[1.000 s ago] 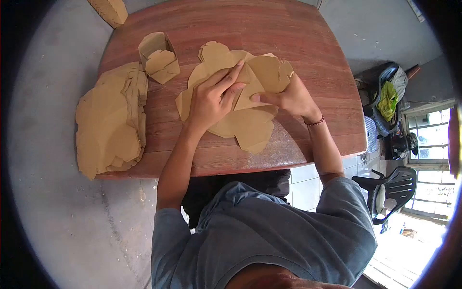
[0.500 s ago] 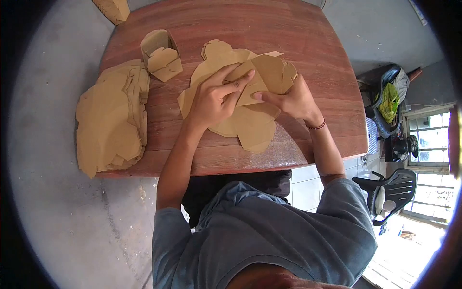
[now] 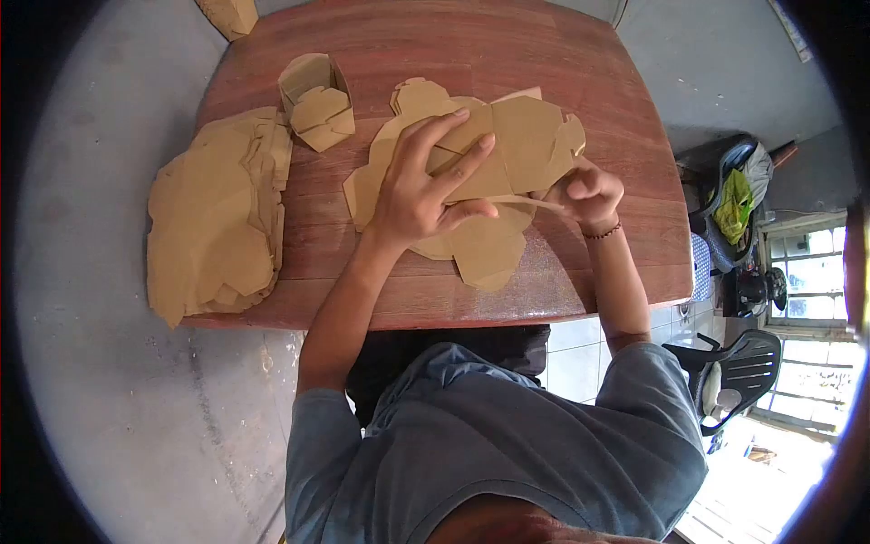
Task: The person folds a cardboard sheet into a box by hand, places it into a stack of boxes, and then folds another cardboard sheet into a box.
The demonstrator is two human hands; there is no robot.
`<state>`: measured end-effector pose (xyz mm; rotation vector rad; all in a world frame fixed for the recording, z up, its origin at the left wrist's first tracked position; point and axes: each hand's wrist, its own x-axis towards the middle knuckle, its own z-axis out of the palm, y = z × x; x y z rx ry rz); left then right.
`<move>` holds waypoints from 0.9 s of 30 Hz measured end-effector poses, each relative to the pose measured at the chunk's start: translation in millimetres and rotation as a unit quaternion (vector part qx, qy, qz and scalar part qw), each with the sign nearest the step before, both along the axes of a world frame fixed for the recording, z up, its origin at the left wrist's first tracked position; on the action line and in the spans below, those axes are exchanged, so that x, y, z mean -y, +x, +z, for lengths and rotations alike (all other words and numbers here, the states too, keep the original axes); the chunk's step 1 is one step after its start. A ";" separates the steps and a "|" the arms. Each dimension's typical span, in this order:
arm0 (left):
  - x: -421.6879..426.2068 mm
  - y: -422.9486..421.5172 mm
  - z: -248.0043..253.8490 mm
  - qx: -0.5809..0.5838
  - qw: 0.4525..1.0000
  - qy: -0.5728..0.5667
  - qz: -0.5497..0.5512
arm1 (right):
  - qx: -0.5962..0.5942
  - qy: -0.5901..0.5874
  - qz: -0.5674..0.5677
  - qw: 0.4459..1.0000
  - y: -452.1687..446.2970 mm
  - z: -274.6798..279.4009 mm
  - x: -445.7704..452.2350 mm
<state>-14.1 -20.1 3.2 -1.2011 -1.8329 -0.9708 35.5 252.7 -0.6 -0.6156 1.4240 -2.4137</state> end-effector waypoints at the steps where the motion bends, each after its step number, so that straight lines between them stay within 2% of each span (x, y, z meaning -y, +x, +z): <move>1: 0.1 -0.4 0.5 -0.001 1.000 0.000 -0.001 | 0.025 -0.077 0.097 0.992 -6.1 -3.2 -4.7; 2: 0.1 -0.7 0.8 -0.018 1.000 0.023 -0.003 | 0.024 -0.076 0.097 0.992 -8.2 -9.2 -6.4; 4: 0.5 -0.2 1.1 -0.036 0.998 0.046 -0.005 | 0.039 -0.197 0.124 0.972 -12.1 -10.4 3.0; 5: 0.8 1.6 1.4 -0.041 0.998 0.037 -0.013 | 0.039 -0.196 0.126 0.972 -12.3 -12.5 2.9; 7: -1.5 6.1 0.8 -0.047 0.998 0.029 -0.019 | 0.200 -0.247 0.067 0.946 -8.2 -11.0 7.5; 8: -6.0 9.2 -0.4 -0.035 0.998 0.036 -0.044 | 0.164 0.043 -0.118 0.978 -3.7 -8.5 8.3; 9: -10.1 12.4 -0.5 -0.023 0.996 0.043 -0.069 | 0.163 0.043 -0.119 0.978 -6.4 -11.9 9.2; 11: -13.5 15.4 0.6 -0.016 0.997 0.029 -0.074 | 0.010 0.187 -0.097 0.977 -13.5 -22.9 9.6; 12: -14.4 14.3 -0.9 -0.003 0.997 0.021 -0.080 | 0.010 0.187 -0.095 0.978 -13.7 -22.7 12.2; 14: -12.2 10.8 -2.4 0.010 0.996 0.013 -0.084 | -0.001 0.001 -0.045 0.999 -11.7 -22.4 18.1; 15: -10.6 8.3 -1.1 0.017 0.998 -0.005 -0.066 | -0.002 0.001 -0.045 0.999 -10.9 -28.3 16.8; 17: -10.7 6.4 -0.5 0.024 0.998 -0.022 -0.049 | -0.114 0.157 -0.202 0.960 -7.6 -44.5 10.1; 18: -10.8 6.4 -0.7 0.079 0.995 -0.001 -0.052 | -0.115 0.157 -0.202 0.960 -5.7 -44.5 8.8; 19: -10.2 6.5 -1.4 0.135 0.989 0.019 -0.053 | -0.101 0.246 -0.270 0.925 -4.3 -45.3 8.4; 20: -12.2 7.6 -3.9 0.135 0.989 0.019 -0.052 | -0.087 0.331 -0.334 0.878 -2.8 -46.0 8.9; 21: -17.5 9.7 -8.6 0.297 0.935 0.124 -0.151 | -0.088 0.331 -0.333 0.879 0.9 -39.3 15.0; 22: -22.3 11.4 -13.8 0.445 0.833 0.222 -0.244 | -0.194 0.368 -0.299 0.859 7.2 -26.8 25.8; 23: -26.2 12.1 -19.4 0.445 0.833 0.222 -0.243 | -0.297 0.399 -0.262 0.827 13.1 -20.7 34.0; 24: -30.3 12.5 -25.5 0.539 0.729 0.289 -0.308 | -0.344 0.460 -0.253 0.779 17.6 -23.9 37.3; 25: -32.6 13.6 -26.4 0.618 0.603 0.348 -0.364 | -0.343 0.461 -0.253 0.779 26.0 -16.3 49.9; 26: -28.8 15.8 -27.4 0.649 0.623 0.300 -0.318 | -0.179 0.354 -0.207 0.894 36.4 -7.6 64.5; 27: -28.9 21.4 -15.7 0.650 0.621 0.300 -0.319 | -0.006 0.227 -0.151 0.962 41.6 -1.6 72.6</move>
